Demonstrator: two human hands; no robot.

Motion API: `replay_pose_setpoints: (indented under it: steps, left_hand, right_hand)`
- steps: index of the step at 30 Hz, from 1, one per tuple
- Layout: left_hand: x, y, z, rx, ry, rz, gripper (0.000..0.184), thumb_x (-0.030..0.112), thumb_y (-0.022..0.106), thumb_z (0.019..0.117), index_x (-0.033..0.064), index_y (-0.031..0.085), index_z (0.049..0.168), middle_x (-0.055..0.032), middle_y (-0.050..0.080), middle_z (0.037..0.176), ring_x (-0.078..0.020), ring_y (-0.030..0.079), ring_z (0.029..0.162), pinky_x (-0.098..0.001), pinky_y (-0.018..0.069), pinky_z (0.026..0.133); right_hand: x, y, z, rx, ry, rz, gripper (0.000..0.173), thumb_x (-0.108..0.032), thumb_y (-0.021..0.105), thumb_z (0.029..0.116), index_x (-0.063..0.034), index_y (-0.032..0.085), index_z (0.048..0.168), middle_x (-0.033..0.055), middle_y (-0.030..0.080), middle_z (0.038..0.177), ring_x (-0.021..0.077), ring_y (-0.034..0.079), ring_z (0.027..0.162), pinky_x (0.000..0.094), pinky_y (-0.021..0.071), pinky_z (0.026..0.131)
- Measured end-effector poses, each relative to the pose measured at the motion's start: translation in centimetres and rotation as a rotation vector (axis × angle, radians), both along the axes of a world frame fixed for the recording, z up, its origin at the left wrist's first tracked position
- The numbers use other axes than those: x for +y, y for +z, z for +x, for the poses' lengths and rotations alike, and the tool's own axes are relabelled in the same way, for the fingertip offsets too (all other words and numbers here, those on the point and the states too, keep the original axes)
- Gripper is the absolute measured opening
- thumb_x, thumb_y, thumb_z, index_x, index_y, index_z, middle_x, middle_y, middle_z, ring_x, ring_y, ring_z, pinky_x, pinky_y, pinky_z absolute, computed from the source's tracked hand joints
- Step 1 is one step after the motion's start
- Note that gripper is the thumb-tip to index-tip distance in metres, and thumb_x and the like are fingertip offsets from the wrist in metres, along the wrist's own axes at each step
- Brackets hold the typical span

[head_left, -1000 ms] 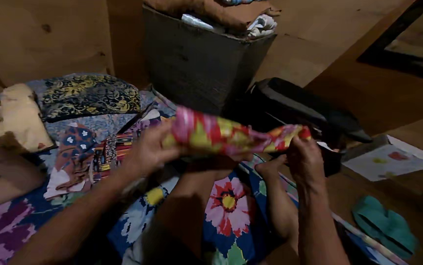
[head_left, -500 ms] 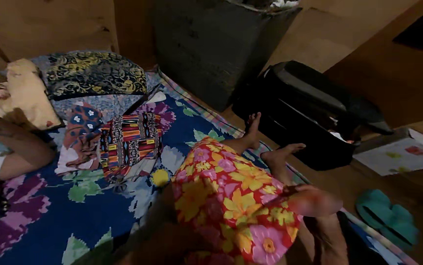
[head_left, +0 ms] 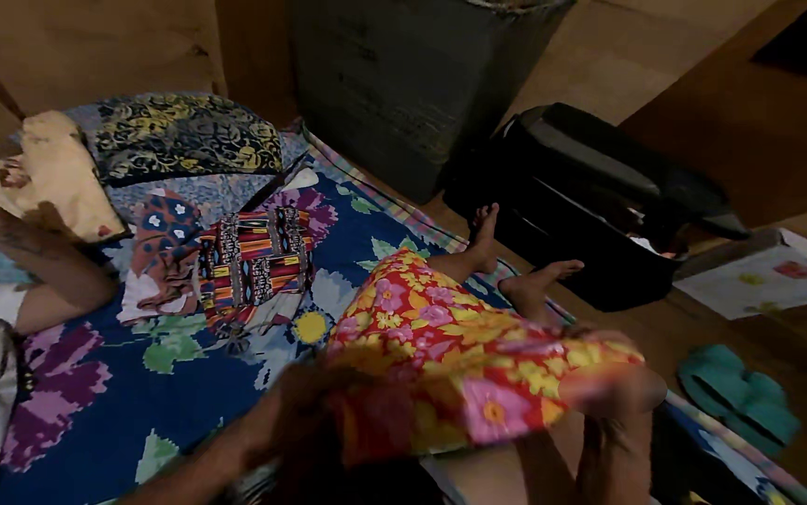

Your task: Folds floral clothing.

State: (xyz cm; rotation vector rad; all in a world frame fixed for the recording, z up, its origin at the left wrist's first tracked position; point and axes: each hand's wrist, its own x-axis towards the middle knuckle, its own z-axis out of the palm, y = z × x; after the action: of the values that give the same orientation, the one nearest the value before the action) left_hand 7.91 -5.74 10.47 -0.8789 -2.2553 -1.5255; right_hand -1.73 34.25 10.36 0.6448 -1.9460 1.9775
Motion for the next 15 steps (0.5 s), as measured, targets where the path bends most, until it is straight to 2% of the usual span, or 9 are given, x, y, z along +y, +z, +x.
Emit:
replay_pose_setpoints:
  steps: [2, 3, 5, 7, 9, 10, 12, 13, 15]
  left_hand:
    - [-1.6, 2.8, -2.6, -0.055, 0.066, 0.099, 0.028, 0.028, 0.051, 0.1059, 0.0093, 0.070, 0.115, 0.0071, 0.073, 0.106, 0.0096, 0.064, 0.098, -0.0141, 0.0536, 0.088]
    - [-2.3, 3.5, -3.8, -0.061, 0.125, 0.146, 0.025, 0.023, 0.052, 0.1045, 0.0105, 0.071, 0.115, 0.0129, 0.073, 0.107, 0.0125, 0.063, 0.097, -0.0124, 0.0530, 0.088]
    - [-3.4, 4.7, -5.6, -0.044, 0.302, 0.230, 0.021, 0.007, 0.051, 0.0968, 0.0030, 0.070, 0.106, 0.0133, 0.070, 0.092, 0.0127, 0.061, 0.083, -0.0116, 0.0521, 0.076]
    - [-4.8, 5.7, -6.7, 0.042, 0.352, 0.279, 0.020, 0.018, 0.053, 0.1025, 0.0184, 0.072, 0.101, 0.0205, 0.069, 0.089, 0.0131, 0.061, 0.079, -0.0110, 0.0524, 0.071]
    - [-5.7, 7.1, -6.3, 0.169, 0.330, 0.280, 0.020, 0.031, 0.052, 0.1054, 0.0339, 0.072, 0.106, 0.0275, 0.069, 0.097, 0.0145, 0.062, 0.088, -0.0105, 0.0532, 0.077]
    - [-5.8, 7.7, -5.6, 0.226, 0.316, 0.259, 0.021, 0.035, 0.052, 0.1053, 0.0349, 0.072, 0.111, 0.0274, 0.069, 0.101, 0.0142, 0.063, 0.091, -0.0107, 0.0538, 0.079]
    - [-5.6, 8.3, -3.7, 0.303, 0.292, 0.196, 0.027, 0.040, 0.050, 0.1060, 0.0267, 0.071, 0.115, 0.0192, 0.071, 0.101, 0.0107, 0.064, 0.094, -0.0123, 0.0540, 0.082]
    - [-5.2, 8.3, -2.3, 0.320, 0.268, 0.148, 0.032, 0.040, 0.049, 0.1069, 0.0189, 0.071, 0.115, 0.0107, 0.072, 0.098, 0.0065, 0.065, 0.093, -0.0142, 0.0544, 0.082]
    - [-4.1, 8.4, 1.2, 0.247, 0.213, -0.056, 0.035, 0.039, 0.044, 0.1084, 0.0119, 0.067, 0.107, 0.0000, 0.069, 0.093, -0.0011, 0.065, 0.091, -0.0179, 0.0518, 0.083]
  right_hand:
    - [-2.1, 1.8, -3.6, -0.028, 0.000, -0.059, 0.017, -0.041, 0.063, 0.0981, -0.0301, 0.072, 0.107, -0.0133, 0.073, 0.105, 0.0028, 0.068, 0.098, 0.0243, 0.0570, 0.088]
    - [-3.1, 2.8, -5.8, -0.037, 0.011, -0.058, 0.013, -0.034, 0.061, 0.0995, -0.0285, 0.070, 0.108, -0.0138, 0.073, 0.103, 0.0021, 0.068, 0.094, 0.0239, 0.0579, 0.084]
    - [-5.6, 5.1, -9.7, -0.041, 0.046, -0.037, 0.018, -0.019, 0.053, 0.1000, -0.0264, 0.068, 0.106, -0.0142, 0.072, 0.099, 0.0012, 0.068, 0.090, 0.0239, 0.0582, 0.081]
    - [-7.7, 7.4, -12.5, 0.018, 0.120, -0.037, 0.022, -0.015, 0.051, 0.0994, -0.0264, 0.068, 0.107, -0.0140, 0.071, 0.100, 0.0001, 0.066, 0.090, 0.0229, 0.0569, 0.080]
    - [-9.0, 9.7, -13.5, 0.090, 0.218, -0.093, 0.020, -0.018, 0.053, 0.1014, -0.0272, 0.069, 0.108, -0.0119, 0.071, 0.104, 0.0020, 0.067, 0.093, 0.0238, 0.0570, 0.083]
    - [-9.2, 10.8, -13.5, 0.124, 0.256, -0.114, 0.018, -0.020, 0.053, 0.1017, -0.0269, 0.068, 0.109, -0.0100, 0.072, 0.106, 0.0047, 0.068, 0.096, 0.0263, 0.0584, 0.085]
    - [-8.7, 12.1, -12.4, 0.192, 0.323, -0.145, 0.013, -0.028, 0.058, 0.1007, -0.0251, 0.069, 0.108, -0.0065, 0.071, 0.109, 0.0109, 0.069, 0.103, 0.0321, 0.0580, 0.092]
    - [-8.1, 12.3, -11.4, 0.218, 0.348, -0.158, 0.015, -0.035, 0.062, 0.0985, -0.0244, 0.071, 0.105, -0.0059, 0.071, 0.107, 0.0125, 0.068, 0.104, 0.0337, 0.0568, 0.095]
    - [-6.3, 11.4, -9.3, 0.260, 0.382, -0.171, 0.021, -0.044, 0.066, 0.0932, -0.0244, 0.072, 0.098, -0.0073, 0.070, 0.099, 0.0114, 0.067, 0.099, 0.0325, 0.0554, 0.095]
